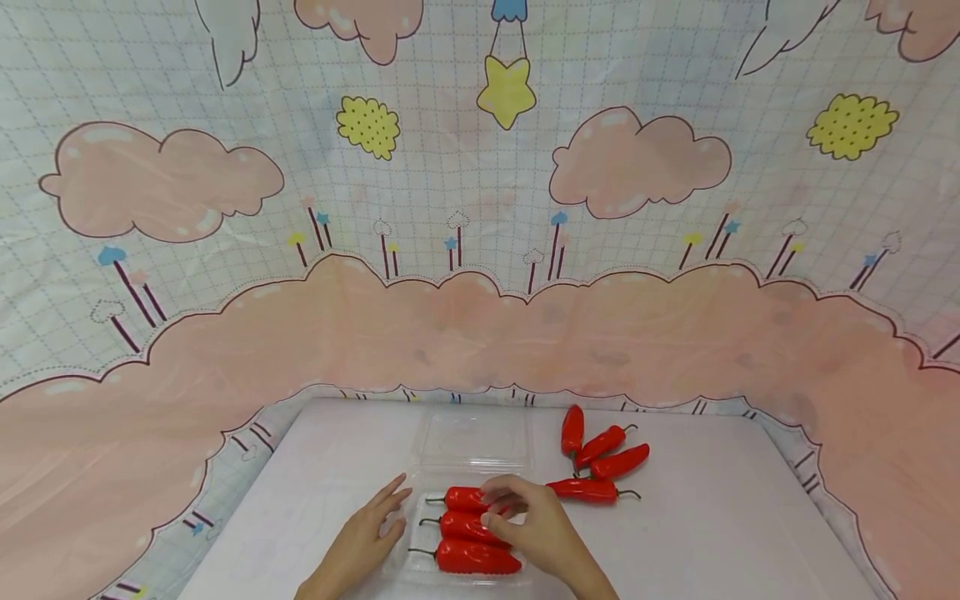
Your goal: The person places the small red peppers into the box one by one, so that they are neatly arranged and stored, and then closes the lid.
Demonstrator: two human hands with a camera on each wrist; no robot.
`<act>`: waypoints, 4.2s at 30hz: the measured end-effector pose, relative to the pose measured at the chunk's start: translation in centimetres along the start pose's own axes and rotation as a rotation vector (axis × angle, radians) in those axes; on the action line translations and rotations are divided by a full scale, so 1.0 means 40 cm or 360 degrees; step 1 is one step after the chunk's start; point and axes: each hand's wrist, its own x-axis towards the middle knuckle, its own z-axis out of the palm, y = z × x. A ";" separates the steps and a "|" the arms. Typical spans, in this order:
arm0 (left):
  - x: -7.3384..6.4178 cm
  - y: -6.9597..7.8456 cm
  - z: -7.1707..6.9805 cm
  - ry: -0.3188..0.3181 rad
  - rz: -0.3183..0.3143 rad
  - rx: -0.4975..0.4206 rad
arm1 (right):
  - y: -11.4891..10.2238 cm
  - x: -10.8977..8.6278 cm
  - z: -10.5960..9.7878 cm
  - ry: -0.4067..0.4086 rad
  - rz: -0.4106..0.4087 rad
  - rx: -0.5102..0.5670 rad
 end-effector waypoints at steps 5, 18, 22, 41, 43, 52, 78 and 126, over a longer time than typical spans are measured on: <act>0.001 0.001 0.001 -0.0001 0.0002 0.0007 | 0.003 -0.005 -0.012 0.0048 -0.0012 -0.0009; 0.000 0.000 0.001 0.0000 -0.0011 0.0006 | 0.019 -0.007 -0.046 0.0131 -0.0036 -0.0044; 0.000 0.000 0.000 -0.0007 -0.0014 -0.0005 | 0.028 -0.004 -0.056 0.0167 -0.0001 -0.0055; -0.002 0.000 -0.002 -0.0028 -0.0021 -0.0015 | 0.057 -0.004 -0.107 0.0441 0.0132 -0.0097; -0.002 0.000 -0.001 -0.0024 -0.0019 -0.0012 | 0.061 -0.005 -0.112 0.0452 0.0147 -0.0104; -0.002 -0.003 0.002 0.0002 0.0004 0.0003 | 0.072 -0.013 -0.141 0.0499 0.0143 -0.0088; -0.001 -0.001 -0.003 -0.0053 -0.0031 -0.0006 | 0.118 -0.024 -0.200 0.0615 0.0228 -0.0121; -0.001 -0.001 -0.001 -0.0025 -0.0022 0.0014 | 0.286 -0.034 -0.265 0.0577 0.0530 -0.0165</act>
